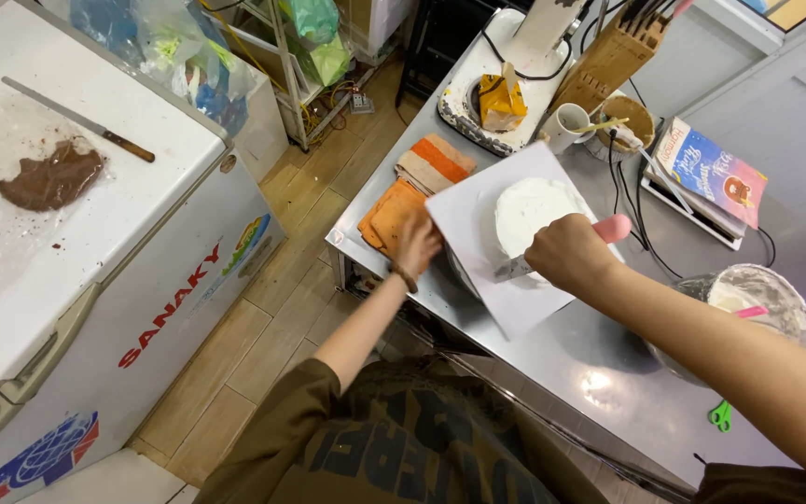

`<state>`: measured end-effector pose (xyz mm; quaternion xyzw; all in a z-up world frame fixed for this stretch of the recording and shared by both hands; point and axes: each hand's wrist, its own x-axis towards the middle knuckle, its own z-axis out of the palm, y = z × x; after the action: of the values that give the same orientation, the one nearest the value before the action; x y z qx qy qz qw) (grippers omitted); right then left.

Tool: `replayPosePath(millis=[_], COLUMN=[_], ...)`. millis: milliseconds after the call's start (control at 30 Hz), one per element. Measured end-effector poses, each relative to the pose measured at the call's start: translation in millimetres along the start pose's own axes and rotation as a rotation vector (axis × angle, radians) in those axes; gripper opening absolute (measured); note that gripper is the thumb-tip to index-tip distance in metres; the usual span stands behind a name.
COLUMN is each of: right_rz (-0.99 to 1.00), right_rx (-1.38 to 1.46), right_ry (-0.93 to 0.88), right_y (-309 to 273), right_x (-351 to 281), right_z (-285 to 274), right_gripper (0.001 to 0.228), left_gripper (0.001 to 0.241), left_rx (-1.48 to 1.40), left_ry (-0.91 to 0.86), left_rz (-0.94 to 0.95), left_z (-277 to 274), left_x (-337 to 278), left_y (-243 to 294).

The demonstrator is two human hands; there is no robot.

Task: The person scoops white frosting from a large mixing bowl with a spatula and spreads it over the top and sides of a chocolate cake on a white board, rotating the board between passes. They then wipe the table and nearby surfaces with an orange cloth.

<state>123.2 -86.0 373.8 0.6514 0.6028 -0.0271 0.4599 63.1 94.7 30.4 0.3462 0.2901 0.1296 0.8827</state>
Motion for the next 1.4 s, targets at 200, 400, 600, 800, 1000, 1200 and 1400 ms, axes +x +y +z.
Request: replayPosePath(millis=[200, 400, 600, 800, 1000, 1200, 1400], right_rz=[0.006, -0.012, -0.033, -0.029, -0.012, -0.004, -0.001], right_rx=[0.015, -0.001, -0.02, -0.042, -0.025, 0.005, -0.005], right_ry=[0.02, 0.013, 0.003, 0.024, 0.056, 0.08, 0.089], right_y=[-8, -18, -24, -28, -25, -22, -20], right_x=[0, -3, -5, -4, 1, 13, 12], right_z=[1, 1, -9, -15, -14, -9, 3], right_gripper=[0.016, 0.016, 0.015, 0.016, 0.013, 0.011, 0.01], left_gripper=[0.082, 0.055, 0.057, 0.074, 0.086, 0.119, 0.135], left_rx=[0.254, 0.507, -0.085, 0.527, 0.049, -0.322, 0.036], left_ry=[-0.306, -0.328, -0.374, -0.564, -0.243, -0.663, -0.694], left_rz=[-0.398, -0.277, 0.071, -0.151, 0.078, -0.515, -0.246], left_z=[13, -12, -30, 1, -23, -31, -44], left_x=[-68, -9, 12, -64, -16, -59, -44], left_y=[-64, -13, -67, -20, 14, -53, -14])
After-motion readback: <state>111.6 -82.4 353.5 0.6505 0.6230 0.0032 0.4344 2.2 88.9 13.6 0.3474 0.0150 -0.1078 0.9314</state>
